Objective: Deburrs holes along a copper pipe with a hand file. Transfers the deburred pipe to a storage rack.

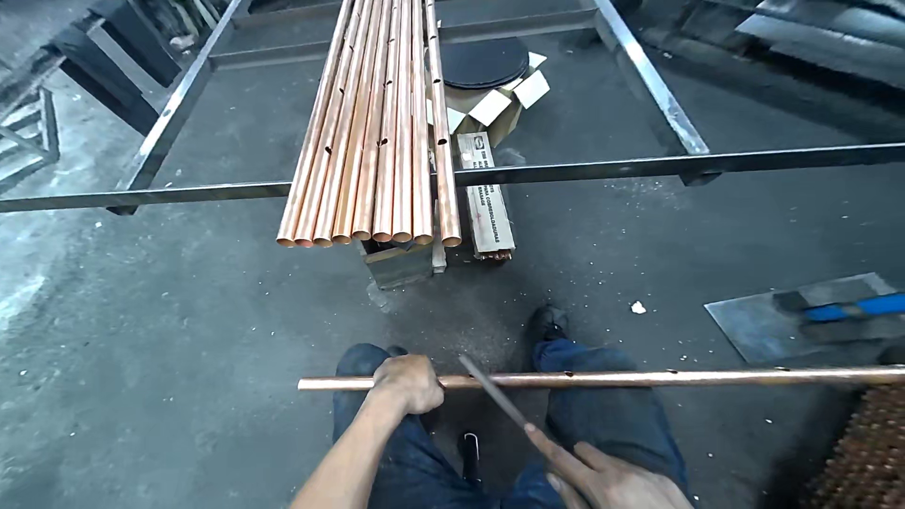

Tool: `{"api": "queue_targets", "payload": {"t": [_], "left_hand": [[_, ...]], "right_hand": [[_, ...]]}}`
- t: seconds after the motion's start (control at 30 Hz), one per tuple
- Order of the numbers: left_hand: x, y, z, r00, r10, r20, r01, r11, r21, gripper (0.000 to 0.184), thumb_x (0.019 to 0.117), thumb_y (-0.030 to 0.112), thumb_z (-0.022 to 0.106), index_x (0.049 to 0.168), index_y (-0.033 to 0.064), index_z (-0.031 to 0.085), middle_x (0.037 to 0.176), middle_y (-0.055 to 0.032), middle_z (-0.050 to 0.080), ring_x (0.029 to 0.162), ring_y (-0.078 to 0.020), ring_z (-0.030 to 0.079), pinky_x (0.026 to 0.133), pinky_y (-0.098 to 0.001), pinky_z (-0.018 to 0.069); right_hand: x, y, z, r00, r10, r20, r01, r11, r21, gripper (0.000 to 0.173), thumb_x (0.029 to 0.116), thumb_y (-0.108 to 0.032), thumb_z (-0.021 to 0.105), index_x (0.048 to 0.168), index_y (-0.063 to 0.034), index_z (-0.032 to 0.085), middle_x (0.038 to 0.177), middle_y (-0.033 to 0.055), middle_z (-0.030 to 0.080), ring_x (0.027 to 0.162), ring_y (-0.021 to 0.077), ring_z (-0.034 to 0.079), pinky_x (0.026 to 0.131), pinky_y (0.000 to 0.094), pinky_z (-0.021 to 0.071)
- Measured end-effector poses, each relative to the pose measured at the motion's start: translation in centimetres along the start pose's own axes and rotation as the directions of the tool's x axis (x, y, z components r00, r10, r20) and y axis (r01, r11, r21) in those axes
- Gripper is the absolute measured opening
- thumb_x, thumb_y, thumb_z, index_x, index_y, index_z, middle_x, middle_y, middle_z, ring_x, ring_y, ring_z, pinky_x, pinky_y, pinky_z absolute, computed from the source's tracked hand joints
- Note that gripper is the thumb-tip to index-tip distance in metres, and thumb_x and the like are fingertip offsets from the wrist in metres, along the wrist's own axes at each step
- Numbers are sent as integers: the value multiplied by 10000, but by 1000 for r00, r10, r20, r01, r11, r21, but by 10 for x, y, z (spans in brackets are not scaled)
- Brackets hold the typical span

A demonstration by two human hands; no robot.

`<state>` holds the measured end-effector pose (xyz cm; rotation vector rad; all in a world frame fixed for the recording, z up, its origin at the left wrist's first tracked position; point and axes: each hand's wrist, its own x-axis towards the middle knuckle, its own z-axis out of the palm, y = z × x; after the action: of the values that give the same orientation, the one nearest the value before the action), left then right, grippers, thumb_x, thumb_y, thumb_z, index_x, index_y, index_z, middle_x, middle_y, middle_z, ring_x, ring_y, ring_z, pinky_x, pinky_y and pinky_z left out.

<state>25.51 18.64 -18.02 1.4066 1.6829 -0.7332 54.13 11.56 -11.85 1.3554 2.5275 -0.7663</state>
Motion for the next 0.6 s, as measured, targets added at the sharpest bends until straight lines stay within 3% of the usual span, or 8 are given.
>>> {"api": "queue_targets", "payload": {"t": [0.13,0.27,0.37,0.4,0.5,0.6], "left_hand": [[-1,3,0,1000,-12,-18,12,1000,12,385,834,468,632,921,98,690,1015,-142,727,982,-353,712,756,-638,555],[-2,11,4,997,-27,-78,29,999,31,374,860,434,648,986,86,698,1078,-142,730,1040,-354,710,813,-623,570],[-2,10,9,992,-12,-125,19,998,56,359,869,425,632,967,87,702,1061,-135,733,1029,-343,713,819,-600,573],[-3,9,10,990,-5,-139,14,998,67,357,873,427,625,962,91,705,1054,-132,735,1024,-337,715,819,-595,574],[-4,6,14,987,4,-162,9,997,80,361,894,432,603,982,99,711,1052,-123,740,1027,-330,717,837,-582,571],[-6,4,16,988,7,-157,6,996,85,341,905,407,593,993,100,711,1053,-123,744,1028,-338,718,833,-584,570]], "right_hand": [[-10,1,-4,992,-66,105,68,998,-9,479,1093,-361,390,1555,-277,485,1003,183,704,808,383,704,632,548,561],[54,-5,4,998,-6,67,11,998,-69,493,1044,-347,468,1533,-300,517,924,140,727,764,351,716,627,542,572],[114,-16,-11,964,87,250,-60,992,-112,493,1061,-358,425,1552,-330,468,1085,132,741,1019,364,713,862,587,560],[115,-15,-14,966,74,248,-50,993,-102,486,1061,-370,426,1543,-339,479,1105,124,743,1034,359,713,871,589,558],[67,-6,-20,997,-20,76,23,999,-44,474,1039,-375,489,1507,-331,545,979,129,749,818,352,732,671,571,580],[14,-12,-28,990,-28,138,29,1000,1,470,1080,-371,431,1539,-305,510,966,176,720,746,374,704,605,562,558]]}}
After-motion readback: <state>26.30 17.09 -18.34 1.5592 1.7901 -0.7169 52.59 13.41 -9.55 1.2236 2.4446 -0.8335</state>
